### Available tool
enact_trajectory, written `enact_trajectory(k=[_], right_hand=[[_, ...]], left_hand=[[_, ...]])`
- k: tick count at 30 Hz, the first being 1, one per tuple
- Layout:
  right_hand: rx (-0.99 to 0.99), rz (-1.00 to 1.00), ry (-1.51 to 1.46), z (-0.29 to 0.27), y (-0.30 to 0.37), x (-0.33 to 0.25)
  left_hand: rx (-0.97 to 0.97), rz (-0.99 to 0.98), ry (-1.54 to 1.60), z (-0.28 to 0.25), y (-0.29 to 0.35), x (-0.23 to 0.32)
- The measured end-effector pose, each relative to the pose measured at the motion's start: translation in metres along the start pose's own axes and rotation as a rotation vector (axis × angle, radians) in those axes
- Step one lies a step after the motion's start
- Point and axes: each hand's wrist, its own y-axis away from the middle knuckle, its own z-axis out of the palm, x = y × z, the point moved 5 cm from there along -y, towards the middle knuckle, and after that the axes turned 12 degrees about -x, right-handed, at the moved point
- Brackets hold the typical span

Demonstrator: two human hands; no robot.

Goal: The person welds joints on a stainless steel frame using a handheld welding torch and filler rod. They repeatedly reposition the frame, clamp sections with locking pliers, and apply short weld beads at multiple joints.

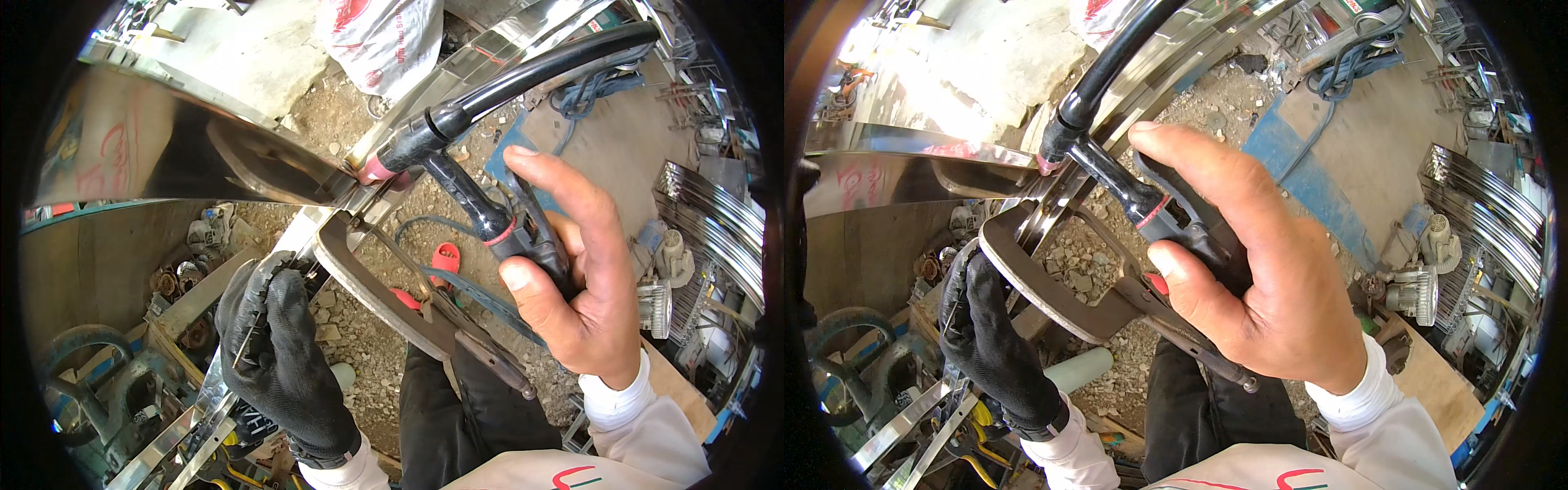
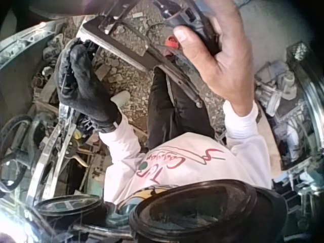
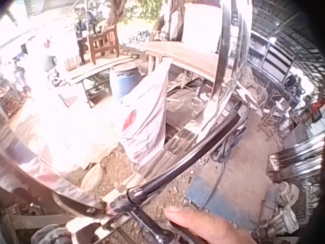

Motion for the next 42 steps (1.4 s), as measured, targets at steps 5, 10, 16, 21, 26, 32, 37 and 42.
enact_trajectory(k=[5,10,16,21,26,32,37,42], right_hand=[[-0.01,-0.037,0.062,0.0,0.0,0.003],[0.013,0.007,0.022,-0.006,-0.005,0.003],[0.031,0.001,0.068,-0.004,-0.003,0.003],[0.128,0.358,-0.451,0.001,0.001,0.015],[0.204,0.277,-0.31,0.001,0.002,0.013],[0.066,0.039,-0.032,-0.006,0.001,0.013],[0.045,-0.018,-0.015,-0.004,0.001,0.014],[0.043,0.034,-0.07,-0.002,0.001,0.014]], left_hand=[[-0.004,0.02,-0.012,0.001,0.0,0.0],[0.022,0.008,0.006,0.005,-0.005,0.0],[0.015,0.034,-0.044,0.006,-0.006,0.001],[0.012,0.043,-0.02,0.008,-0.007,-0.001],[0.028,0.026,-0.031,0.008,-0.006,0.0],[0.015,0.056,-0.078,0.008,-0.006,0.003],[0.034,0.027,0.029,0.009,-0.005,0.001],[0.027,0.016,0.019,0.009,-0.005,0.006]])
